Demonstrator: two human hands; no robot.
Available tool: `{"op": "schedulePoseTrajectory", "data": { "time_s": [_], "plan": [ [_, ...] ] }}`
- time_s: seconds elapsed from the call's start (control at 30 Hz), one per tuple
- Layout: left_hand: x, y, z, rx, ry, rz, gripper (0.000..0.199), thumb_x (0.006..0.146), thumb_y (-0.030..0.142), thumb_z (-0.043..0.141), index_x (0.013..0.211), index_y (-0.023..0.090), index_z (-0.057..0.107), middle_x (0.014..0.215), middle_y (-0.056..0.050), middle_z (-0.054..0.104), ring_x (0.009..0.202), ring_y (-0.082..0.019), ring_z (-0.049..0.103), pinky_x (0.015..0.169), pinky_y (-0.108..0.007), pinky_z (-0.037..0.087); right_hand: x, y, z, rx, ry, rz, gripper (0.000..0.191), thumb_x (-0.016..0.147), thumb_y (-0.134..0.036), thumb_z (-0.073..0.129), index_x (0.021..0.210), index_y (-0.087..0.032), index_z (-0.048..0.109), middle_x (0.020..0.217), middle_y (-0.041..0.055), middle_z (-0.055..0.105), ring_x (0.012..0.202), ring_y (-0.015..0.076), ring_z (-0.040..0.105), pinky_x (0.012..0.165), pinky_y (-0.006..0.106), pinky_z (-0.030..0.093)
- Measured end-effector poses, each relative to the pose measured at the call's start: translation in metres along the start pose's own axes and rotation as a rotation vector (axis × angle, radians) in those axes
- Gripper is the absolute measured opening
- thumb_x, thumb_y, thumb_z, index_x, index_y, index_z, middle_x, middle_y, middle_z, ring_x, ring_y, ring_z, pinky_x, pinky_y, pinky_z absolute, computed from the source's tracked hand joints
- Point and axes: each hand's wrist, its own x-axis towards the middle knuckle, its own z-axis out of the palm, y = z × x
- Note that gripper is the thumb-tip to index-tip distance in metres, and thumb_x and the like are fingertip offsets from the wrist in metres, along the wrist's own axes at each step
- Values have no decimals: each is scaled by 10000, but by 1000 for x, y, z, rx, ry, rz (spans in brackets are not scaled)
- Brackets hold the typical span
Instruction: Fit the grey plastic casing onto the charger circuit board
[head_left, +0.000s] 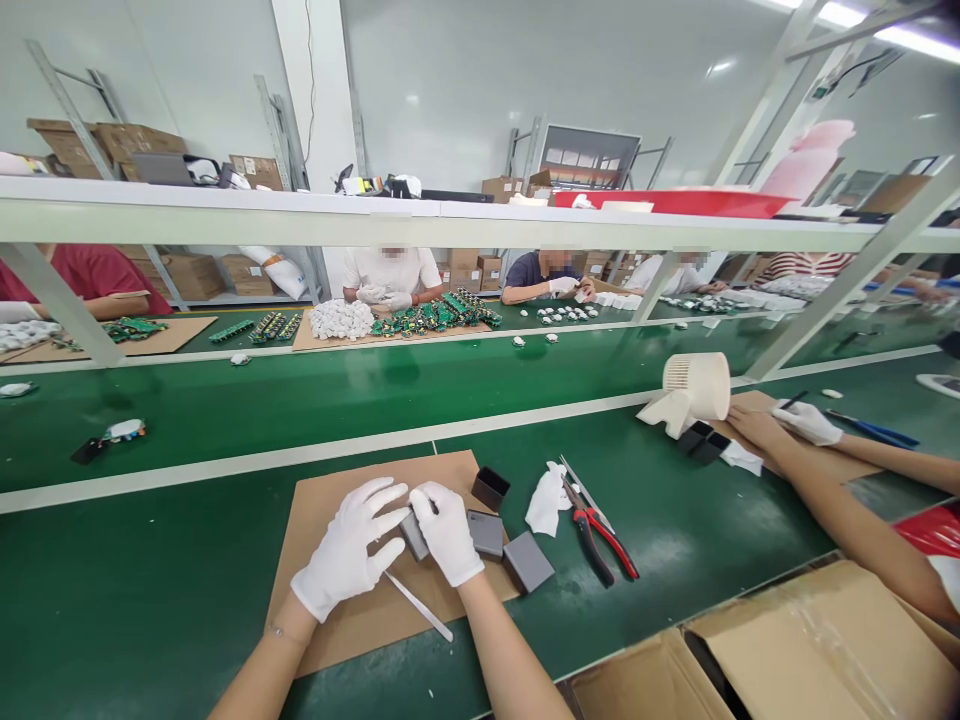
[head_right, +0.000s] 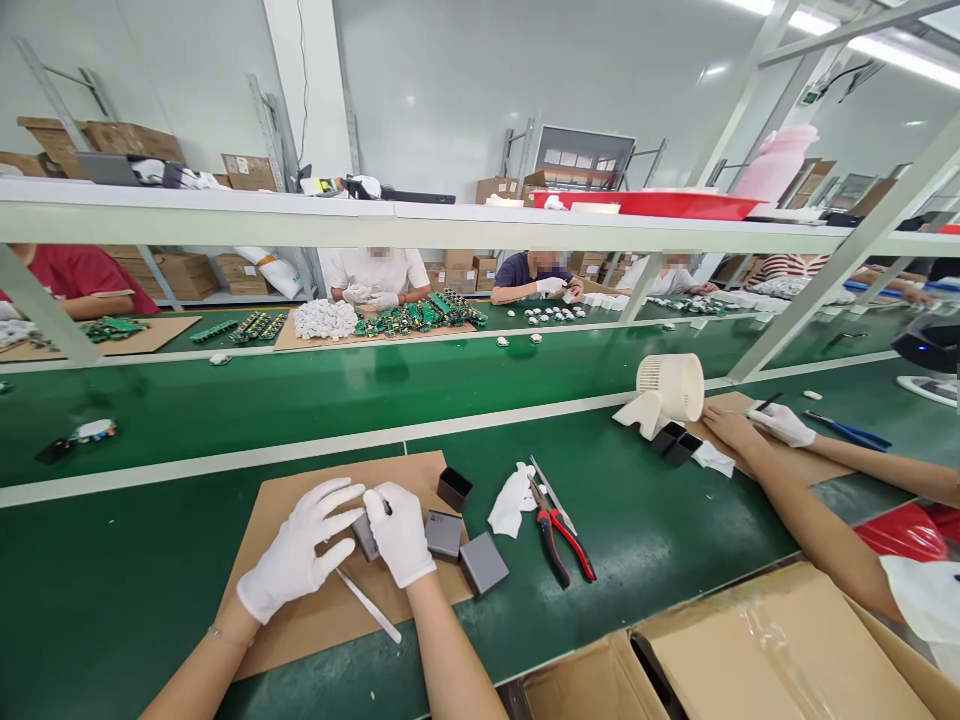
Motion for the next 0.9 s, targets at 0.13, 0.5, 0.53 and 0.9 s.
{"op": "schedulePoseTrajectory", "data": {
  "time_s": [0.13, 0.5, 0.53, 0.9],
  "plan": [
    [1, -1, -3, 38, 35, 38, 336, 852, 231, 535, 1183, 237, 596, 1317, -78, 558, 1267, -300, 431, 994, -519, 444, 2, -2, -5, 38, 14, 23, 311, 896, -324, 431, 645, -178, 543, 687, 5, 604, 654, 125, 523, 638, 238, 383],
    [2, 3, -8, 54, 33, 42, 347, 838, 241, 535, 1179, 257, 600, 1332, -69, 555, 1256, -305, 448, 971, -517, 455, 0, 0, 1, 21, -17, 14, 270, 871, -304, 470, 637, -182, 531, 630, -18, 552, 619, 121, 496, 621, 243, 360],
    [3, 4, -7, 60, 3, 36, 347, 836, 251, 532, 1176, 261, 604, 1331, -66, 557, 1246, -306, 457, 961, -516, 464, -1, 0, 3, 14, -30, 7, 262, 861, -294, 485, 626, -184, 526, 610, -24, 540, 602, 118, 487, 611, 242, 356],
    [-2, -3, -6, 103, 2, 37, 347, 851, 258, 532, 1191, 260, 598, 1344, -76, 547, 1266, -314, 438, 978, -542, 441, 3, -1, -7, -16, 30, 10, 294, 891, -311, 447, 653, -182, 562, 715, 23, 630, 652, 133, 515, 676, 258, 403]
  ]
}}
